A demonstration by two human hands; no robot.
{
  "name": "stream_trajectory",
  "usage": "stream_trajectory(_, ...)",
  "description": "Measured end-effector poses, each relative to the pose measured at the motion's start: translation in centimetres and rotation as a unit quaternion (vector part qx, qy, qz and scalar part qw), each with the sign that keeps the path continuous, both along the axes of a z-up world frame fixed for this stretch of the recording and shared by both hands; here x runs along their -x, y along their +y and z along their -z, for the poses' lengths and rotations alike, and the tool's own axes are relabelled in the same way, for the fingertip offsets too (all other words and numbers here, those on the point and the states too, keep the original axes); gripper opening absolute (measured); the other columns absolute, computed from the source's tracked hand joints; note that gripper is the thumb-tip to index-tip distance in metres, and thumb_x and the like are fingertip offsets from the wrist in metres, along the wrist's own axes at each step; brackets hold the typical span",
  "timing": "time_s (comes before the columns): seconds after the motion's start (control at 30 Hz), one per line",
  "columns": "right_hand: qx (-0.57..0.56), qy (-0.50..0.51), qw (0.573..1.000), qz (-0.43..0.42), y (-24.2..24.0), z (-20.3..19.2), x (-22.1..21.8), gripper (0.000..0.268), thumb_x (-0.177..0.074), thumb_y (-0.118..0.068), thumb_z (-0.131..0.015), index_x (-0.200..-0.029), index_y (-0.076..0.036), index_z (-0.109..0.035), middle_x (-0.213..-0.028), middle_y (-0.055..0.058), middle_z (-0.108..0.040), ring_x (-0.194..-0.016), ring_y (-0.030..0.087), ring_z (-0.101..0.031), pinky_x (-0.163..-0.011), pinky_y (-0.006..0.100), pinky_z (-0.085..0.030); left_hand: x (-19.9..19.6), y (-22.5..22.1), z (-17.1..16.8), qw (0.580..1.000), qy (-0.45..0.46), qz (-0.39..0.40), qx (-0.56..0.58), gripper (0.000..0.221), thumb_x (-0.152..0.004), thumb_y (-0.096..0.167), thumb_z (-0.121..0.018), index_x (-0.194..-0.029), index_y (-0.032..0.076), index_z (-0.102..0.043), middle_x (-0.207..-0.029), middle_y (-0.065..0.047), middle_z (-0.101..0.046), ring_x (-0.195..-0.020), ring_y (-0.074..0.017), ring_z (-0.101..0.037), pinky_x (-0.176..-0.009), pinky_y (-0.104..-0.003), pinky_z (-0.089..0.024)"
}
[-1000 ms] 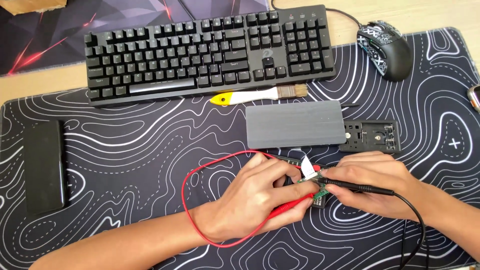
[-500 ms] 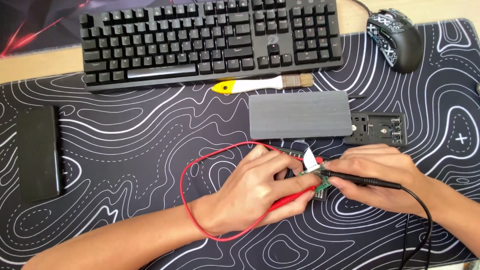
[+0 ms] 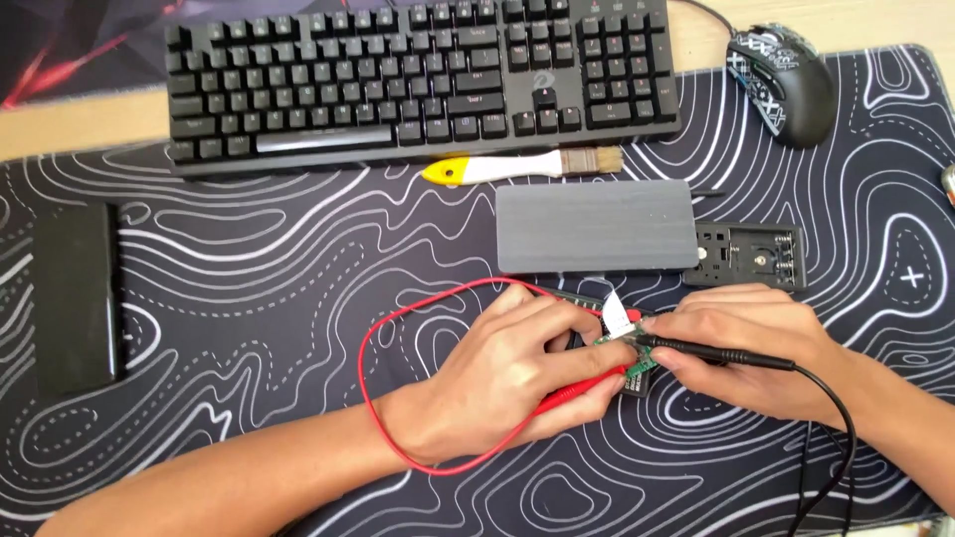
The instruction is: Testing electrical components on a circuit board using a multimeter at a repair bench.
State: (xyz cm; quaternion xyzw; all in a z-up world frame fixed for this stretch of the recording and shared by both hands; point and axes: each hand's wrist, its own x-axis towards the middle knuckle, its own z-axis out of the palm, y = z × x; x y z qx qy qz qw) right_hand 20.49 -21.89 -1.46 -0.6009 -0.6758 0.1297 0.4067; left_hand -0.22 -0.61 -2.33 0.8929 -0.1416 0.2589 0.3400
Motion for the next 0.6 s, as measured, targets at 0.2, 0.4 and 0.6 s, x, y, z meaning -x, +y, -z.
stream_trajectory(0.2,0.002,-0.014,1.000,0.013,-0.42,0.46,-0.12,0.029,-0.096,-0.014,-0.084,-0.121,-0.002,-0.078,-0.081,0.001,-0.078,-0.065,0.020,-0.075,-0.067,0.030,-0.067,-0.02,-0.16,0.33,1.000,0.000,-0.004,0.007,0.016,-0.117,0.026,-0.075,-0.129,0.016,-0.079,-0.114,-0.003,-0.064,-0.078,-0.0179,-0.055,-0.087,-0.038,-0.042)
stream_trajectory(0.4,0.002,-0.009,1.000,0.017,-0.09,0.25,-0.01,0.025,-0.095,-0.012,-0.083,-0.117,0.000,-0.078,-0.081,0.003,-0.078,-0.062,0.020,-0.073,-0.063,0.030,-0.064,-0.03,0.00,0.35,1.000,0.000,-0.002,0.006,0.015,-0.117,0.025,-0.076,-0.129,0.016,-0.078,-0.116,-0.003,-0.062,-0.077,-0.0177,-0.052,-0.087,-0.037,-0.042)
stream_trajectory(0.6,-0.002,-0.023,1.000,0.016,-0.05,0.12,0.10,0.024,-0.096,-0.014,-0.083,-0.116,0.000,-0.079,-0.081,0.003,-0.077,-0.063,0.020,-0.071,-0.065,0.030,-0.065,0.06,-0.09,0.37,1.000,-0.001,-0.006,0.003,0.016,-0.117,0.026,-0.076,-0.130,0.017,-0.078,-0.116,-0.003,-0.063,-0.077,-0.0174,-0.054,-0.087,-0.037,-0.042)
